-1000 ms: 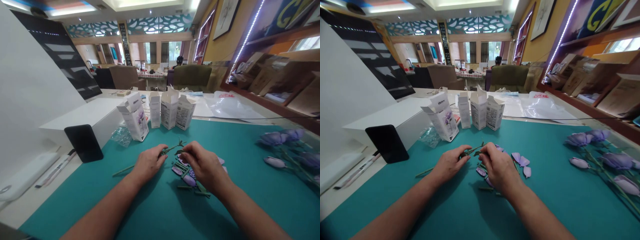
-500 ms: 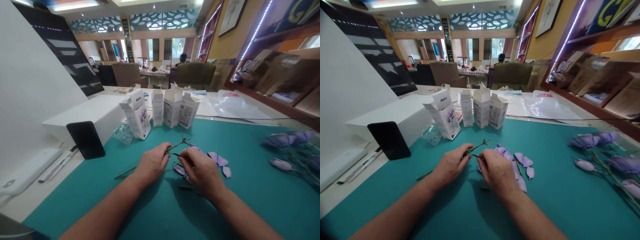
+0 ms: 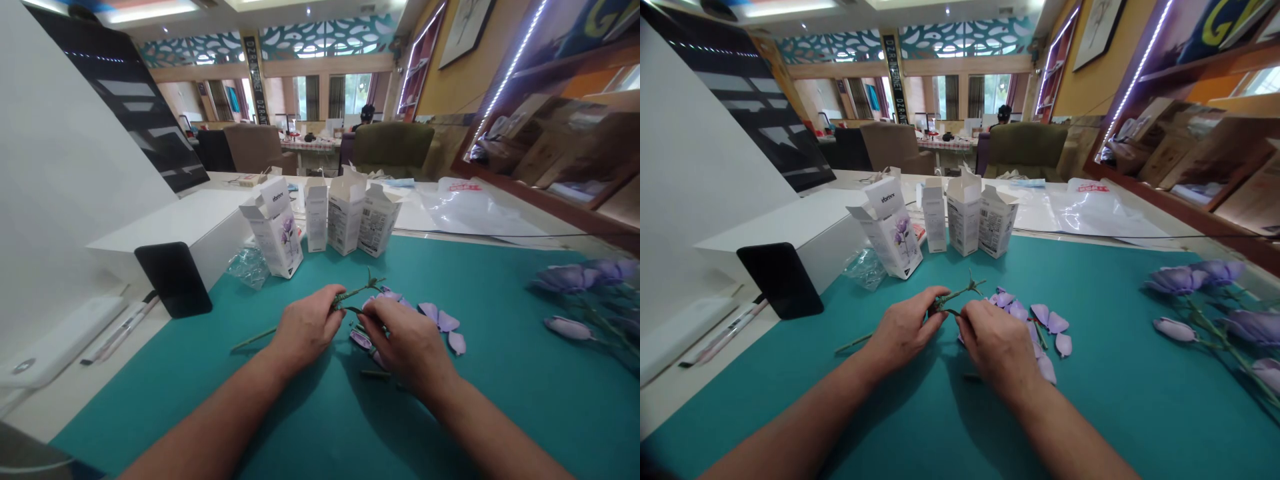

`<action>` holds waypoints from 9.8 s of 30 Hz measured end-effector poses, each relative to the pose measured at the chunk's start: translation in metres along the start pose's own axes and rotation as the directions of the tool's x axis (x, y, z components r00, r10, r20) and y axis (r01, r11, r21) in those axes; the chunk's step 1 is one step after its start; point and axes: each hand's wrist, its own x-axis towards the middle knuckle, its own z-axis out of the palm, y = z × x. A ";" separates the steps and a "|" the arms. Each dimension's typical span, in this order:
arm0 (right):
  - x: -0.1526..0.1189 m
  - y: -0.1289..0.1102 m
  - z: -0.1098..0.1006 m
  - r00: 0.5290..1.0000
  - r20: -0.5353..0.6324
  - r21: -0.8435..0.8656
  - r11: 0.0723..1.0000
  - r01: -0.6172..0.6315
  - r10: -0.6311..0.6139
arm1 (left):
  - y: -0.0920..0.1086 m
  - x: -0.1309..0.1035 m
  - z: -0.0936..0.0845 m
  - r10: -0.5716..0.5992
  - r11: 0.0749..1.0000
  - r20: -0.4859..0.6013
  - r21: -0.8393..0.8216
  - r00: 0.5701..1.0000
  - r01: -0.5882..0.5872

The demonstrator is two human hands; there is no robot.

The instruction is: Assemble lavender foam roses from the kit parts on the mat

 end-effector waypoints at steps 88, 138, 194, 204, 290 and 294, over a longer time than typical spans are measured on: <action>-0.031 0.035 -0.025 0.726 0.633 -0.273 0.955 -0.116 0.269 | -0.001 0.005 -0.028 -0.120 0.711 0.250 -0.654 0.961 0.259; 0.018 -0.009 -0.014 1.000 0.008 0.290 0.957 -0.011 0.009 | -0.005 0.002 -0.030 -0.091 0.935 0.104 -0.335 0.990 0.121; 0.005 -0.001 -0.004 0.996 -0.084 -0.037 0.999 0.027 -0.030 | 0.005 -0.003 -0.014 0.012 0.974 0.012 0.225 1.000 -0.015; 0.005 0.000 -0.005 0.993 -0.107 -0.063 0.997 0.052 -0.058 | 0.006 -0.003 -0.012 0.020 0.965 0.018 0.259 1.000 -0.023; 0.016 0.019 0.011 0.669 0.674 0.566 0.363 -0.740 0.313 | -0.004 -0.001 -0.041 0.000 0.987 0.012 -0.159 1.000 0.002; 0.016 0.004 0.026 0.846 0.507 0.247 0.913 -0.326 0.165 | -0.007 -0.001 -0.047 -0.058 0.956 0.065 -0.282 0.996 0.074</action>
